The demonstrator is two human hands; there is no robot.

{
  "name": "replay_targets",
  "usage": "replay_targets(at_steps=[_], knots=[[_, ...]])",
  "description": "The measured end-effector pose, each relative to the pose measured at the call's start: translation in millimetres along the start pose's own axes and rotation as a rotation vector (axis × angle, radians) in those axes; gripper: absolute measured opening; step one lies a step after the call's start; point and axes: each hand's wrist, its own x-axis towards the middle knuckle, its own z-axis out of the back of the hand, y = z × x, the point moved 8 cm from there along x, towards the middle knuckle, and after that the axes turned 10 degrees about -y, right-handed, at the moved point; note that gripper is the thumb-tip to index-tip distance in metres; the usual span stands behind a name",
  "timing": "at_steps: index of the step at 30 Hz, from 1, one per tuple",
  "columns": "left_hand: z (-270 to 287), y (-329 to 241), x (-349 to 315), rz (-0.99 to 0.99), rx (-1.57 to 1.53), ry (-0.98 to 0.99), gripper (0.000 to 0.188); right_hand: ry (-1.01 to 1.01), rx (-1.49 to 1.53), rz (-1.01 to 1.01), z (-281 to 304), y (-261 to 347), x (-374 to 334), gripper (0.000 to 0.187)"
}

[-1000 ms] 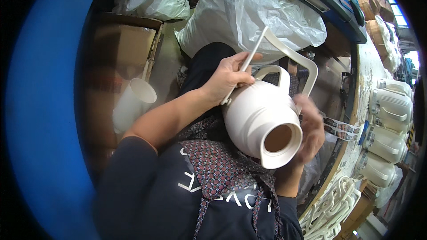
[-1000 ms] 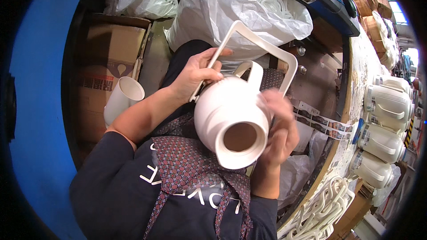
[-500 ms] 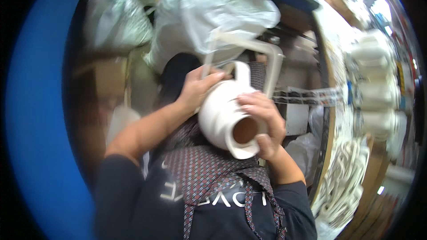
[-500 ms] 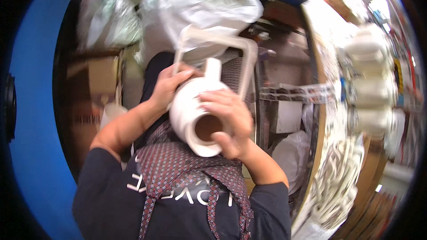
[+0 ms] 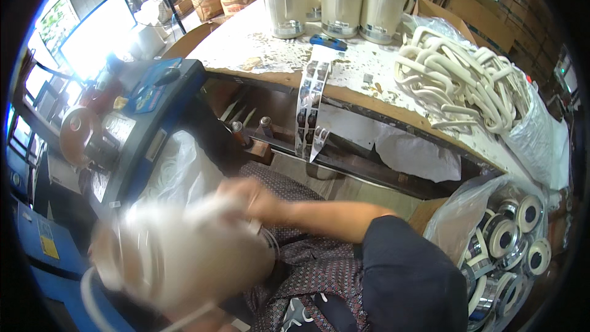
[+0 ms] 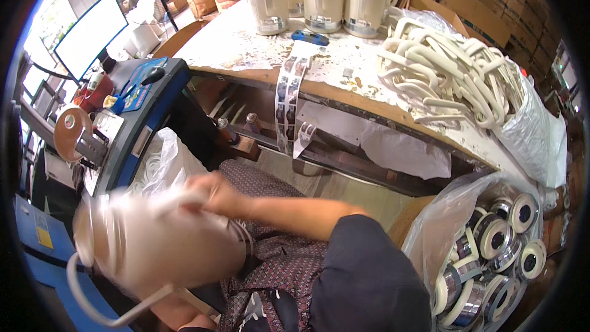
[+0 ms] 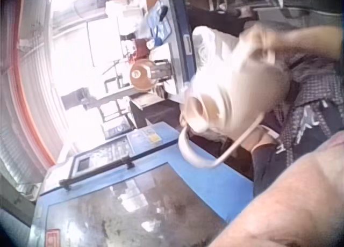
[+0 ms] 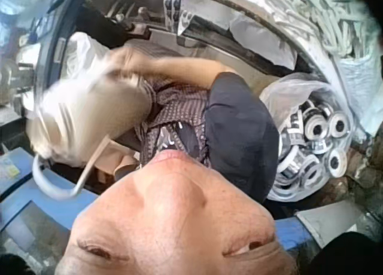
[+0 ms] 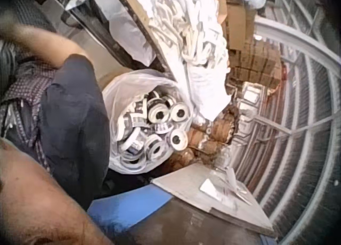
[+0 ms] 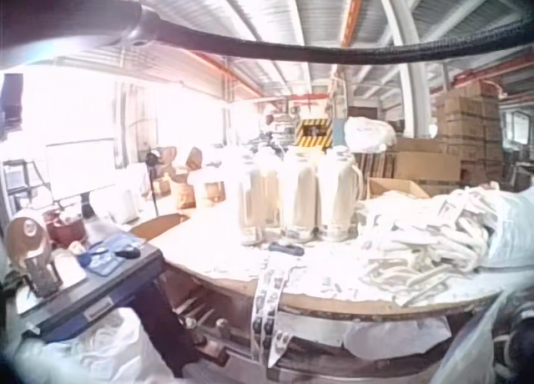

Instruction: The person assembles electric kettles by hand, attaching components including the metal base ring, the handle, and internal parts to the plastic kettle body before applying a sticker to the front.

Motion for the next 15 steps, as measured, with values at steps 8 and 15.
replay_targets(at_steps=[8,15], knots=[[-65,160,-32,0.665,-0.392,-0.039,0.029,-0.95,-0.181,0.404,268,235,-2,0.021],[-80,291,-24,0.683,-0.056,-0.239,0.018,-1.515,-1.121,0.737,440,304,60,0.022]])
